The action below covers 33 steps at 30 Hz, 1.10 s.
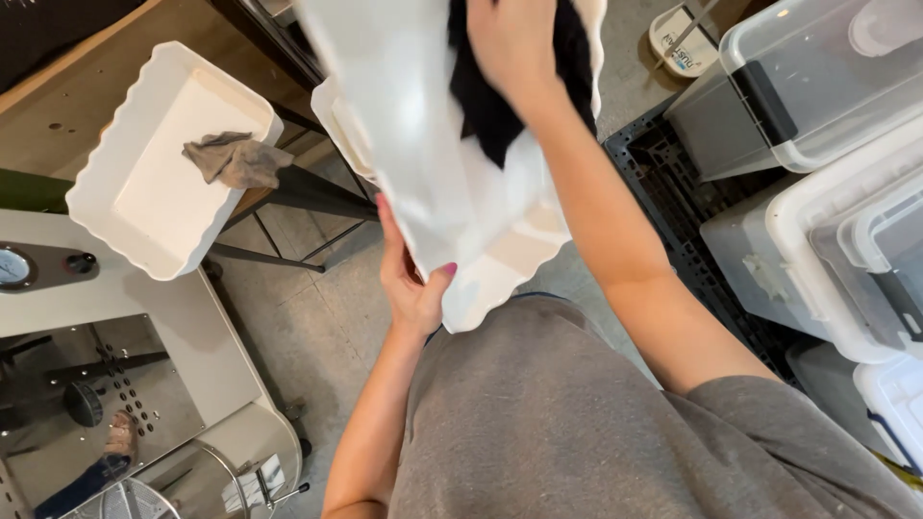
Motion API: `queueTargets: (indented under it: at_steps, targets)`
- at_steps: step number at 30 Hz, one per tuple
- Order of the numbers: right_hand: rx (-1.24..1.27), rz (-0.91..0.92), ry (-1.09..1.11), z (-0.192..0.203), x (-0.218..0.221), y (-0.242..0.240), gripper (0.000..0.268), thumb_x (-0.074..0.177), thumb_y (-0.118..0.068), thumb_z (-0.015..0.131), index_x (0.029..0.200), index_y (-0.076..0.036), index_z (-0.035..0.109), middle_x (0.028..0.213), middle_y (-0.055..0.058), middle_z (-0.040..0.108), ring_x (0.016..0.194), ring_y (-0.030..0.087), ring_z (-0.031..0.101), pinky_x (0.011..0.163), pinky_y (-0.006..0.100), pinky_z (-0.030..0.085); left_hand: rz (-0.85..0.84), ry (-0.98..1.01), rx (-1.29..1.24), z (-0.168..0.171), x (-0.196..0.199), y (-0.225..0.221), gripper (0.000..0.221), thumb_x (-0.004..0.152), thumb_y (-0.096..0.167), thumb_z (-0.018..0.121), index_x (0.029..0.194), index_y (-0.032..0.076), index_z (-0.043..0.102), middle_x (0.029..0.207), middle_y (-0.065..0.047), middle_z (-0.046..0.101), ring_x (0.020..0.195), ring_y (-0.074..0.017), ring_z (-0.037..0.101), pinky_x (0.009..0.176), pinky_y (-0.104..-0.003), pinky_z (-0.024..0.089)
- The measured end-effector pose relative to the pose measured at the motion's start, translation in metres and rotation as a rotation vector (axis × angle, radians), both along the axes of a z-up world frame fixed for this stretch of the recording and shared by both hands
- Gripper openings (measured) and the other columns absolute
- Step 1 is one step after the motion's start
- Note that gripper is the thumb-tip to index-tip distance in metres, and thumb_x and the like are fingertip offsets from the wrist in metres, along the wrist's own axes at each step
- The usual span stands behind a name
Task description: Cleaning white plastic trays using a cloth and stacking them
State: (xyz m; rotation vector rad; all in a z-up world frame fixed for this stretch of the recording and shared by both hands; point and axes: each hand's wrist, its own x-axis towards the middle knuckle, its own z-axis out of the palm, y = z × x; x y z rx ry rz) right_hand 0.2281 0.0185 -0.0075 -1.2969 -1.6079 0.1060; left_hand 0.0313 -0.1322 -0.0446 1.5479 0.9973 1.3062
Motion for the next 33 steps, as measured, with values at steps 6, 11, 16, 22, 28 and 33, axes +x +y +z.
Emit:
queueTargets:
  at_steps: [6,11,16,22,28,33]
  targets:
    - [0.164,0.376,-0.183,0.034,-0.017,-0.006,0.048,0.091,-0.046,0.052,0.128,-0.016,0.059,0.125,0.004,0.066,0.107,0.034,0.056,0.088,0.051,0.033,0.012,-0.191,-0.143,0.012,-0.001,0.013,0.097,0.078,0.02,0.066,0.162,-0.002,0.024,0.165,-0.01,0.032,0.148,-0.0196,0.036,0.124,-0.036,0.03]
    - [0.066,-0.157,-0.386,-0.002,0.018,0.014,0.044,0.089,-0.037,0.063,0.125,-0.014,0.064,0.112,0.015,0.058,0.095,0.037,0.059,0.07,0.054,0.044,0.005,-0.143,-0.18,0.012,-0.003,0.006,0.101,0.079,0.024,0.068,0.163,0.0,0.017,0.172,-0.012,0.014,0.156,-0.0208,0.024,0.126,-0.037,0.026]
    - [-0.063,-0.506,-0.454,-0.075,0.075,0.094,0.018,0.076,-0.016,0.068,0.079,-0.016,0.049,0.064,0.002,0.047,0.051,0.031,0.046,0.039,0.045,0.033,-0.022,-0.014,-0.106,-0.004,-0.007,0.001,0.096,0.086,0.015,0.068,0.163,0.001,0.011,0.173,-0.016,0.01,0.161,-0.0273,0.015,0.132,-0.045,0.019]
    - [-0.873,-0.276,-0.99,-0.062,0.087,0.091,0.034,0.084,-0.018,0.062,0.118,-0.017,0.06,0.113,0.001,0.058,0.096,0.028,0.059,0.058,0.045,0.05,0.118,0.312,0.063,-0.023,-0.005,-0.002,0.096,0.081,0.021,0.078,0.164,0.013,0.03,0.141,-0.016,0.057,0.132,-0.0358,0.057,0.112,-0.046,0.043]
    - [-1.416,-0.257,-1.242,-0.04,0.155,0.051,0.047,0.092,-0.019,0.056,0.136,-0.009,0.071,0.134,0.007,0.071,0.111,0.03,0.071,0.07,0.04,0.053,0.219,0.445,0.092,-0.027,-0.021,0.001,0.09,0.08,0.013,0.071,0.161,0.01,0.032,0.116,-0.013,0.06,0.1,-0.0225,0.056,0.085,-0.035,0.049]
    - [0.09,-0.065,-0.619,-0.005,0.132,-0.002,0.054,0.077,-0.009,0.091,0.129,-0.011,0.075,0.111,0.014,0.072,0.088,0.03,0.068,0.071,0.043,0.057,0.173,0.491,-0.025,-0.001,-0.027,0.008,0.092,0.078,0.014,0.069,0.162,0.016,0.032,0.108,-0.001,0.057,0.082,-0.0132,0.047,0.07,-0.027,0.041]
